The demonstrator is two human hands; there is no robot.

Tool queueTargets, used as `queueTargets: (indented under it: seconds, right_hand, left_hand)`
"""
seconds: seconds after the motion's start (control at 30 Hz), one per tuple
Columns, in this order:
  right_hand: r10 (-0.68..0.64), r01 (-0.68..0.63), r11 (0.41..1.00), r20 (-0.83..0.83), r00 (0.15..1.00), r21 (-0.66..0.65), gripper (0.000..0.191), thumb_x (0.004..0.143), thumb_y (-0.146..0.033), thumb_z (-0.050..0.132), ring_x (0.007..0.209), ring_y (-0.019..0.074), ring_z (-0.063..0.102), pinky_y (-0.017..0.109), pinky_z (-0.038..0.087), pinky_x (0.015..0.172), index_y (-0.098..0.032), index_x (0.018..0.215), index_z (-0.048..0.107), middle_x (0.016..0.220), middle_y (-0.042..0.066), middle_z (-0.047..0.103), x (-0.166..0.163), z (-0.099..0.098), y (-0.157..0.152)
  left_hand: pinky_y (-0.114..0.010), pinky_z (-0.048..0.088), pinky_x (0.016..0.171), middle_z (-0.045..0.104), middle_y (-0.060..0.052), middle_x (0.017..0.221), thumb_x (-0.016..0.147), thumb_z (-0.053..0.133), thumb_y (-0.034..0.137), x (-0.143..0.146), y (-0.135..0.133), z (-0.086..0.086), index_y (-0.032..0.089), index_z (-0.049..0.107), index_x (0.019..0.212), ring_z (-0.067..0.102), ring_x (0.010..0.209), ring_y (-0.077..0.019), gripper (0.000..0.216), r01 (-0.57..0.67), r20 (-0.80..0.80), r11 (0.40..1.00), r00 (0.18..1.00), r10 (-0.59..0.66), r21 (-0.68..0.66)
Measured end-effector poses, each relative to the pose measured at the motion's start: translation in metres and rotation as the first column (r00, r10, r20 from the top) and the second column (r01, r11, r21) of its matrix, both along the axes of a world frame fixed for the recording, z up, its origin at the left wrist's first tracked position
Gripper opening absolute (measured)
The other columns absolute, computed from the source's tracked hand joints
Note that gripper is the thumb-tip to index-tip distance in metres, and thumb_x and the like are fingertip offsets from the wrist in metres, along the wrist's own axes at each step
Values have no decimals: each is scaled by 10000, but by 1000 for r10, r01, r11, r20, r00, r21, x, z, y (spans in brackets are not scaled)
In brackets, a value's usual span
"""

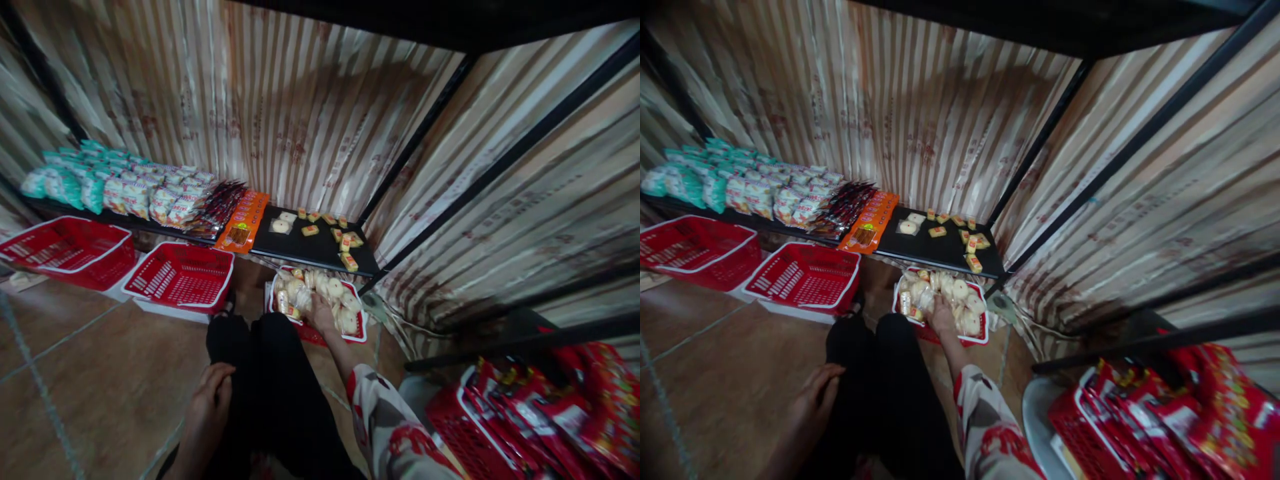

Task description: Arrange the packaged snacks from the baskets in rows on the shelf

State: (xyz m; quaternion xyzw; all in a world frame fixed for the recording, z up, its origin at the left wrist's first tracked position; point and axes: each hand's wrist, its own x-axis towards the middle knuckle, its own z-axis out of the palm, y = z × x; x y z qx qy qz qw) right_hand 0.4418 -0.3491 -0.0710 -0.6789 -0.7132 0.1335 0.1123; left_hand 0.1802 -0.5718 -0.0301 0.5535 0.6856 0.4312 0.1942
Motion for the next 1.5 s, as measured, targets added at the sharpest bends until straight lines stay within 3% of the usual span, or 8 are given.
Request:
queueTargets:
  seconds: [0.37, 0.6, 0.73, 0.93, 1.07, 1.23, 1.37, 1.5]
  right_hand:
    - [44, -44, 999, 11, 999, 33, 522, 752, -244, 577, 1188, 246, 470, 337, 367, 988, -131, 1248, 456, 1298, 150, 492, 6, -2, 0]
    - [52, -49, 998, 96, 994, -36, 510, 759, -229, 565, 1124, 260, 528, 317, 385, 954, -71, 1234, 468, 1221, 189, 554, 0, 7, 7]
    - [77, -71, 996, 129, 989, -48, 518, 765, -229, 558, 1099, 264, 550, 320, 404, 921, -67, 1246, 456, 1213, 193, 561, -2, 6, 12]
    - [78, -68, 995, 137, 988, -70, 511, 771, -251, 561, 1069, 248, 574, 307, 418, 883, -90, 1245, 459, 1186, 177, 580, -1, 8, 18]
    - [78, -66, 992, 115, 990, -106, 525, 771, -234, 561, 1053, 252, 583, 319, 416, 890, -81, 1260, 448, 1206, 191, 568, 1, 12, 21]
    - [77, -63, 990, 118, 990, -123, 546, 776, -246, 550, 1066, 262, 581, 327, 408, 918, -66, 1278, 429, 1250, 207, 533, 1, 10, 23]
    - [71, -58, 992, 113, 991, -115, 545, 747, -205, 561, 1110, 258, 556, 324, 393, 954, -68, 1261, 445, 1233, 202, 550, 0, 9, 24]
    - [41, -31, 990, 76, 996, -135, 559, 725, -187, 568, 1135, 254, 542, 329, 390, 976, -79, 1263, 456, 1245, 192, 544, -1, 11, 26]
  left_hand:
    - [-288, 531, 766, 627, -68, 935, 862, 382, 233, 3, 10, 14, 185, 636, 895, 642, 851, -170, 260, 112, -178, 981, 974, -140, -157]
    - [-310, 488, 717, 586, -104, 999, 880, 418, 226, -16, 3, 42, 154, 604, 1009, 573, 922, -228, 237, -129, -600, 918, 789, -134, -374]
    - [-292, 458, 690, 585, -107, 915, 870, 354, 110, -27, 12, 41, 145, 597, 956, 560, 897, -228, 260, -179, -679, 897, 716, -162, -403]
    - [-300, 436, 698, 598, -130, 892, 843, 322, 60, -31, 47, 47, 111, 575, 901, 574, 844, -219, 265, -103, -598, 905, 780, -184, -413]
    - [-275, 418, 694, 618, -71, 836, 841, 374, 143, -48, 60, 62, 164, 542, 834, 598, 785, -183, 169, 70, -354, 853, 890, -288, -518]
    - [-210, 379, 576, 592, 18, 655, 786, 410, 207, -75, 34, 36, 199, 513, 694, 543, 624, -122, 138, 287, -41, 769, 926, -376, -571]
    - [-202, 356, 554, 602, 37, 652, 697, 484, 177, -81, 19, 17, 220, 542, 654, 550, 632, -125, 84, 281, -79, 745, 909, -408, -605]
    - [-226, 378, 604, 618, 0, 733, 741, 414, 115, -91, 64, 33, 207, 545, 702, 572, 673, -136, 165, 266, -157, 773, 892, -423, -576]
